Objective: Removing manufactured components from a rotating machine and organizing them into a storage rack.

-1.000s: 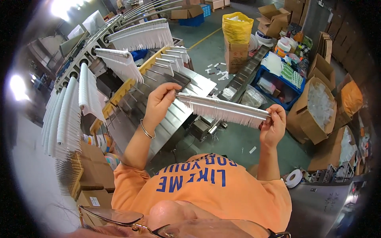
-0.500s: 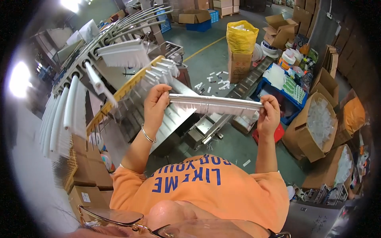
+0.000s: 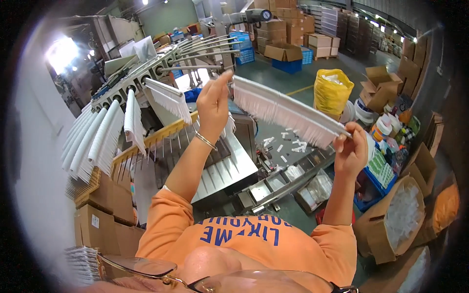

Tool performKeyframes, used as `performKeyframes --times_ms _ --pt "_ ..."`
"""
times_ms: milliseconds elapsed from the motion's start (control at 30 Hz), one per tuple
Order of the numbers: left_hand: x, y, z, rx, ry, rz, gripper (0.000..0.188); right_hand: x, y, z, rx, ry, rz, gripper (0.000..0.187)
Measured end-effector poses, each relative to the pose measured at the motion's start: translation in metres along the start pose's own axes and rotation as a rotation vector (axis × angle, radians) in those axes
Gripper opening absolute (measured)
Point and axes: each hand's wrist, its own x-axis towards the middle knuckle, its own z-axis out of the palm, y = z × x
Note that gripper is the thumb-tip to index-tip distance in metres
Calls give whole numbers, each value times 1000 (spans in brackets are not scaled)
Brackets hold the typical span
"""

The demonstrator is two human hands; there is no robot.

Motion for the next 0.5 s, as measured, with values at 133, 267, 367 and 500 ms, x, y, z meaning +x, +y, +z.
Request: performKeyframes --times_ms 133,267,367,500 --pt "21 -19 -1 154 88 13 29 34 19 26 35 -53 -24 21" --pt "22 -38 -17 265 30 -7 35 53 25 45 9 -191 -10 22" --pt "2 -38 -18 402 159 -30 39 60 38 82 -11 -221 47 21" --pt "-51 7 -23 279 -126 -4 40 73 80 136 -91 -305 133 14"
